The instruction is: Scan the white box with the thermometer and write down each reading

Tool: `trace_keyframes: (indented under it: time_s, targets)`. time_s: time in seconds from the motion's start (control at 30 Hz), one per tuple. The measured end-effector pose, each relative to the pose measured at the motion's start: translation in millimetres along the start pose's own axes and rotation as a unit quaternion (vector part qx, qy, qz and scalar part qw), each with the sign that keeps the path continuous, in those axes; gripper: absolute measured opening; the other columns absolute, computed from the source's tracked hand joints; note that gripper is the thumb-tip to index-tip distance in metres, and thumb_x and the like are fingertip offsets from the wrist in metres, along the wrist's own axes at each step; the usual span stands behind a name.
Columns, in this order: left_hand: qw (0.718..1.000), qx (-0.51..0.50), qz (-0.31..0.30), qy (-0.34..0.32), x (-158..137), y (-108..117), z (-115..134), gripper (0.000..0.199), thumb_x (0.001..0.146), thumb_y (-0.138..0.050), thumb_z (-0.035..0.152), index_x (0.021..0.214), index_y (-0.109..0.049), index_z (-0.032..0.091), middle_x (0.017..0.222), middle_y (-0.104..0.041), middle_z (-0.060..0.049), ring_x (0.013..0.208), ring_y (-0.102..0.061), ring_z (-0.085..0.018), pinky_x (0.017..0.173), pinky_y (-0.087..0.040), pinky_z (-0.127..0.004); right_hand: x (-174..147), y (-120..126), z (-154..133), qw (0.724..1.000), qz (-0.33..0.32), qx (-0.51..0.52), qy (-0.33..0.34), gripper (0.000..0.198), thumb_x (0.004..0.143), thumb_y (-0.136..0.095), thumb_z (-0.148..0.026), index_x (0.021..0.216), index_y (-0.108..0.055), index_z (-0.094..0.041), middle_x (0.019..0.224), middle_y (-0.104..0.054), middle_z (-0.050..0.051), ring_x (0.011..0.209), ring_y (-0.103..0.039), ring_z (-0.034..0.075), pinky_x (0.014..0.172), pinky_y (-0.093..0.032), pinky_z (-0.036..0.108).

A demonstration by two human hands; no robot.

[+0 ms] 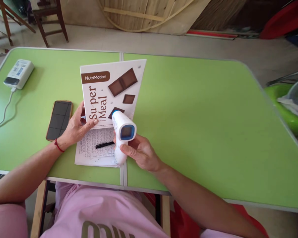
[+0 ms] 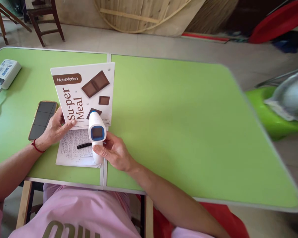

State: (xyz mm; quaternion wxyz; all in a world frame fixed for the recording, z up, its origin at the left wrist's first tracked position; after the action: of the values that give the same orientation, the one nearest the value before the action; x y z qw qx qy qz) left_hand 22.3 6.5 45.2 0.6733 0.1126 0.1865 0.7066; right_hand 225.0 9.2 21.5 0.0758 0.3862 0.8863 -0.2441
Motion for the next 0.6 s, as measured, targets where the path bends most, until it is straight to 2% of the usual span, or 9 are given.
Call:
trace_keyframes:
  time_s: [0.2, 0.4, 0.5, 0.6]
  targets:
    - [1.000, 0.011, 0.001, 0.013, 0.2, 1.1, -0.5, 0.060, 0.085, -0.066, 0.056, 0.129, -0.049, 0.019, 0.112, -0.063, -0.011, 0.090, -0.062, -0.021, 0.067, -0.055, -0.031, 0.2, 0.7, 1.9, 1.000, 0.003, 0.012, 0.001, 0.045, 0.074, -0.073, -0.058, 0.093, -0.061, -0.019, 0.082, -0.061, 0.004, 0.073, -0.059, 0.017, 0.065, -0.050, 0.031]
    - [1.000, -0.007, 0.002, 0.002, 1.8, 1.1, 2.8, 0.059, 0.082, -0.069, 0.057, 0.125, -0.051, 0.020, 0.112, -0.063, -0.011, 0.097, -0.062, -0.024, 0.062, -0.056, -0.029, 0.6, 1.2, 2.6, 1.000, 0.013, 0.014, -0.011, 0.044, 0.072, -0.075, -0.056, 0.090, -0.061, -0.019, 0.079, -0.059, 0.003, 0.071, -0.057, 0.016, 0.066, -0.052, 0.031]
    - [1.000, -0.007, 0.004, 0.009, 2.7, 2.3, 2.1, 0.058, 0.081, -0.070, 0.058, 0.122, -0.053, 0.020, 0.106, -0.065, -0.010, 0.090, -0.064, -0.022, 0.059, -0.055, -0.029, 0.8, 1.0, 2.7, 1.000, 0.012, 0.007, -0.015, 0.045, 0.072, -0.074, -0.059, 0.089, -0.060, -0.019, 0.077, -0.058, 0.003, 0.070, -0.058, 0.017, 0.065, -0.053, 0.032]
    - [0.999, 0.043, 0.007, -0.005, 3.9, 4.6, 3.6, 0.053, 0.081, -0.070, 0.059, 0.117, -0.057, 0.021, 0.098, -0.066, -0.007, 0.077, -0.062, -0.020, 0.056, -0.052, -0.030, 1.4, 1.1, 4.3, 1.000, 0.013, 0.010, -0.017, 0.047, 0.071, -0.074, -0.059, 0.090, -0.060, -0.019, 0.076, -0.058, 0.003, 0.071, -0.058, 0.017, 0.066, -0.053, 0.032]
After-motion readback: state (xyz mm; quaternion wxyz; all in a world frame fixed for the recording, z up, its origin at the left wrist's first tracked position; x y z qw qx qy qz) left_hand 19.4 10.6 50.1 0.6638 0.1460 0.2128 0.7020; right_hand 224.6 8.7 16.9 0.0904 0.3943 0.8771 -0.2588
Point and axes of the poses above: each hand's wrist, its own x-axis towards the middle knuckle, its own y-axis out of the back of the hand, z = x × y, the point moved 6 cm from there along x, towards the middle knuckle
